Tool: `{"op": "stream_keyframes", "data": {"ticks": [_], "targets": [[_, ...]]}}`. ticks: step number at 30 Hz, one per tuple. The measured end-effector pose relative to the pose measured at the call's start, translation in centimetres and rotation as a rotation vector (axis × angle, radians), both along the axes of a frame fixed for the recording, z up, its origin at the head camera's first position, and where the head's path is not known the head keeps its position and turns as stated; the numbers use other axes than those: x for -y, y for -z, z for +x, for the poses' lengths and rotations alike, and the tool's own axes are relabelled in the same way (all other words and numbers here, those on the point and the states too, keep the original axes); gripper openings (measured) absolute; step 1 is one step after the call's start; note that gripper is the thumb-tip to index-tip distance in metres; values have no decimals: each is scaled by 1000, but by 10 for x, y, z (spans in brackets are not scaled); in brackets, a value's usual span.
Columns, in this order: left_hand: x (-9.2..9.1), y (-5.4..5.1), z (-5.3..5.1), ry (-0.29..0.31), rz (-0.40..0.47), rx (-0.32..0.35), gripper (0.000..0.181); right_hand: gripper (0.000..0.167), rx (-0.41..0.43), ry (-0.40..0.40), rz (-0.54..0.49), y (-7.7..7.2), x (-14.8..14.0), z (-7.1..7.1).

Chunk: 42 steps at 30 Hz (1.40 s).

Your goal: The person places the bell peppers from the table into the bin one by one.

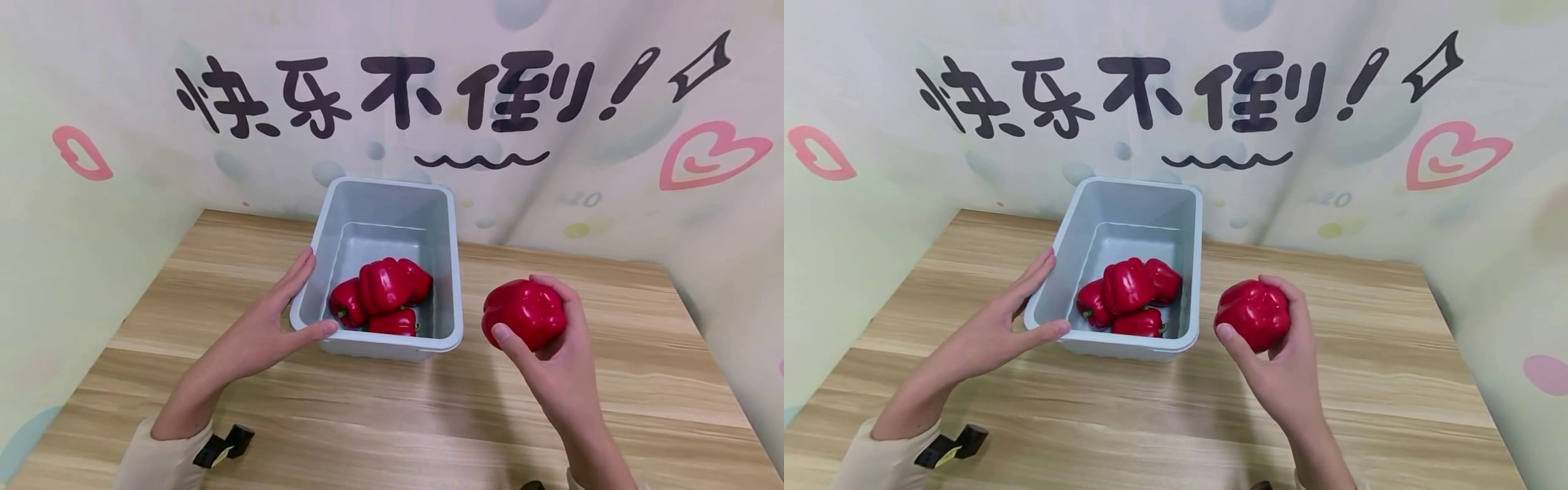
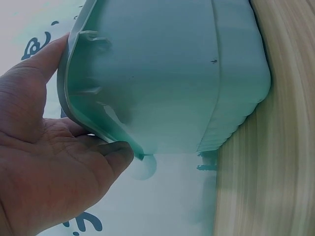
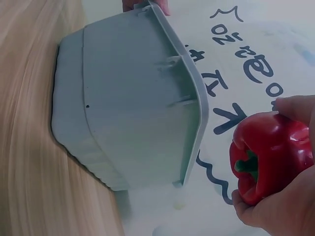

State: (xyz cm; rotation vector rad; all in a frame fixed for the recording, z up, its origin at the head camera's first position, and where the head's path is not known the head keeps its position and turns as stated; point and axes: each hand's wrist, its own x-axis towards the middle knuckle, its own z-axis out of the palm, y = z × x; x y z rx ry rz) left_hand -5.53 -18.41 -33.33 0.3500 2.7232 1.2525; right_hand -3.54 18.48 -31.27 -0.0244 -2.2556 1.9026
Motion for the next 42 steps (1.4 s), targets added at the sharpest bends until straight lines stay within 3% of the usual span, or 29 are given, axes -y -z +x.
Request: {"op": "stream_keyframes", "data": {"ticks": [12,21,28,34,42], "targets": [[0,0,-1,3,-3,-2,100,79,-208,-92,10,-2,10,4],[0,0,0,0,-3,0,100,85,-344,-135,200,3,17,5],[-1,-1,0,-1,-1,-3,100,88,-441,-190,250,7,21,2],[-1,-1,0,2,2,-5,100,94,-465,-188,312,8,23,1],[-1,0,0,-1,3,-4,100,88,-578,-192,357,11,28,-3]]}}
